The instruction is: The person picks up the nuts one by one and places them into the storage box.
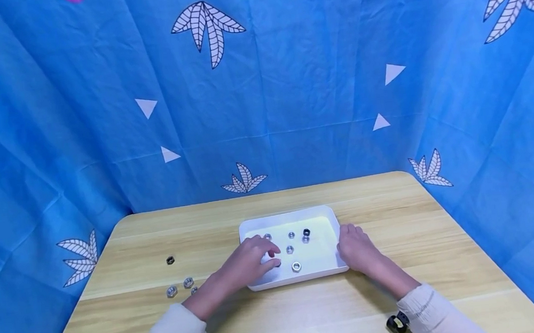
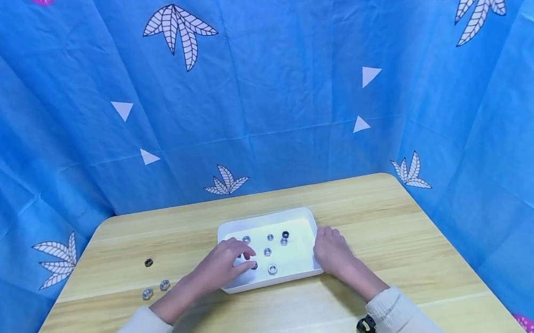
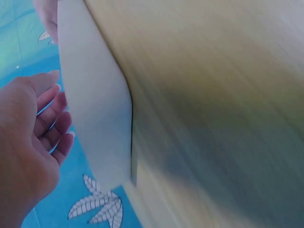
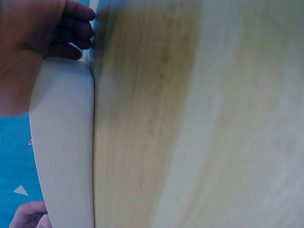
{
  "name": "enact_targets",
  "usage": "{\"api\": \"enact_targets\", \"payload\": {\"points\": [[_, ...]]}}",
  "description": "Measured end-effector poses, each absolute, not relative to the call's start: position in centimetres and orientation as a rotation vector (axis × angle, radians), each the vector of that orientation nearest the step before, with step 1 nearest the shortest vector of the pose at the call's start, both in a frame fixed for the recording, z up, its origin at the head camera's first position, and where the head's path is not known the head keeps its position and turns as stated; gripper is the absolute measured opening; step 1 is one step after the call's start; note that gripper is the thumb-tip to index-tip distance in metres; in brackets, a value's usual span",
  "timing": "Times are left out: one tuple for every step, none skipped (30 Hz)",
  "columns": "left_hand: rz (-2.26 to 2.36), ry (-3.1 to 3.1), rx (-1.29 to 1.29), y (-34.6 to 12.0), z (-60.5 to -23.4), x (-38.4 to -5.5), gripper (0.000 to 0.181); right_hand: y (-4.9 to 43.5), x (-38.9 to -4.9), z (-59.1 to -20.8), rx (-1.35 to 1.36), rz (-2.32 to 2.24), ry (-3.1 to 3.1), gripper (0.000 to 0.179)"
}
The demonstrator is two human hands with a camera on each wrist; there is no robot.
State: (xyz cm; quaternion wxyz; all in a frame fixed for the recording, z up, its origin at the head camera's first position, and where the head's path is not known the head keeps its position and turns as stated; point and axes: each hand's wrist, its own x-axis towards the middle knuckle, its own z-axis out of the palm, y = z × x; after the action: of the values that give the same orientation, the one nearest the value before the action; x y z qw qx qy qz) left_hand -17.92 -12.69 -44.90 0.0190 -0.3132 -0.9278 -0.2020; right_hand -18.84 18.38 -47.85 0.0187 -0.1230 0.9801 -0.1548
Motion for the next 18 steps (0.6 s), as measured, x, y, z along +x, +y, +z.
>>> {"api": "enact_targets", "payload": {"points": [[-0.632, -2.869, -0.957, -13.1, -44.8, -17.8, 0.022, 18.4, -18.9, -47.8, -0.383, -0.480, 3.042, 0.031], [-0.634, -2.860, -0.939, -13.5, -44.6, -17.8, 0.021, 18.4, -18.9, -47.8, -0.382, -0.478, 3.041, 0.031], [-0.645, -2.851, -0.926, -13.9, -44.4, -17.7, 0.021, 18.4, -18.9, -47.8, -0.382, -0.475, 3.042, 0.031], [-0.655, -2.848, -0.914, -14.3, -44.3, -17.6, 0.020, 18.4, -18.9, -47.8, -0.383, -0.474, 3.043, 0.031], [-0.660, -2.844, -0.901, -14.6, -44.2, -17.5, 0.020, 18.4, -18.9, -47.7, -0.383, -0.475, 3.044, 0.030], [-0.662, -2.843, -0.887, -14.9, -44.1, -17.4, 0.019, 18.4, -18.9, -47.7, -0.383, -0.476, 3.046, 0.030], [-0.666, -2.844, -0.872, -15.3, -44.0, -17.4, 0.020, 18.4, -18.9, -47.7, -0.385, -0.478, 3.048, 0.029], [-0.668, -2.841, -0.863, -15.6, -43.9, -17.3, 0.019, 18.4, -18.9, -47.7, -0.384, -0.478, 3.050, 0.029], [-0.663, -2.835, -0.857, -15.8, -43.9, -17.2, 0.019, 18.4, -18.9, -47.6, -0.382, -0.482, 3.051, 0.029], [-0.657, -2.835, -0.846, -16.1, -43.9, -17.1, 0.018, 18.4, -18.9, -47.6, -0.382, -0.483, 3.051, 0.029], [-0.657, -2.833, -0.841, -16.3, -43.8, -17.0, 0.018, 18.4, -18.9, -47.6, -0.380, -0.484, 3.049, 0.029], [-0.655, -2.833, -0.836, -16.6, -43.8, -16.9, 0.018, 18.3, -18.9, -47.6, -0.377, -0.482, 3.047, 0.030], [-0.654, -2.833, -0.830, -16.8, -43.8, -16.8, 0.017, 18.3, -18.9, -47.6, -0.375, -0.480, 3.044, 0.031], [-0.654, -2.836, -0.826, -17.0, -43.8, -16.7, 0.017, 18.3, -18.9, -47.6, -0.373, -0.479, 3.041, 0.031], [-0.650, -2.839, -0.821, -17.2, -43.9, -16.6, 0.017, 18.2, -18.9, -47.6, -0.371, -0.478, 3.038, 0.032], [-0.651, -2.843, -0.818, -17.4, -43.9, -16.5, 0.017, 18.2, -18.9, -47.6, -0.370, -0.475, 3.036, 0.033], [-0.643, -2.844, -0.816, -17.6, -43.9, -16.4, 0.016, 18.2, -18.9, -47.6, -0.370, -0.473, 3.036, 0.033], [-0.630, -2.844, -0.811, -17.8, -44.0, -16.3, 0.016, 18.1, -18.9, -47.5, -0.370, -0.472, 3.036, 0.033]]}}
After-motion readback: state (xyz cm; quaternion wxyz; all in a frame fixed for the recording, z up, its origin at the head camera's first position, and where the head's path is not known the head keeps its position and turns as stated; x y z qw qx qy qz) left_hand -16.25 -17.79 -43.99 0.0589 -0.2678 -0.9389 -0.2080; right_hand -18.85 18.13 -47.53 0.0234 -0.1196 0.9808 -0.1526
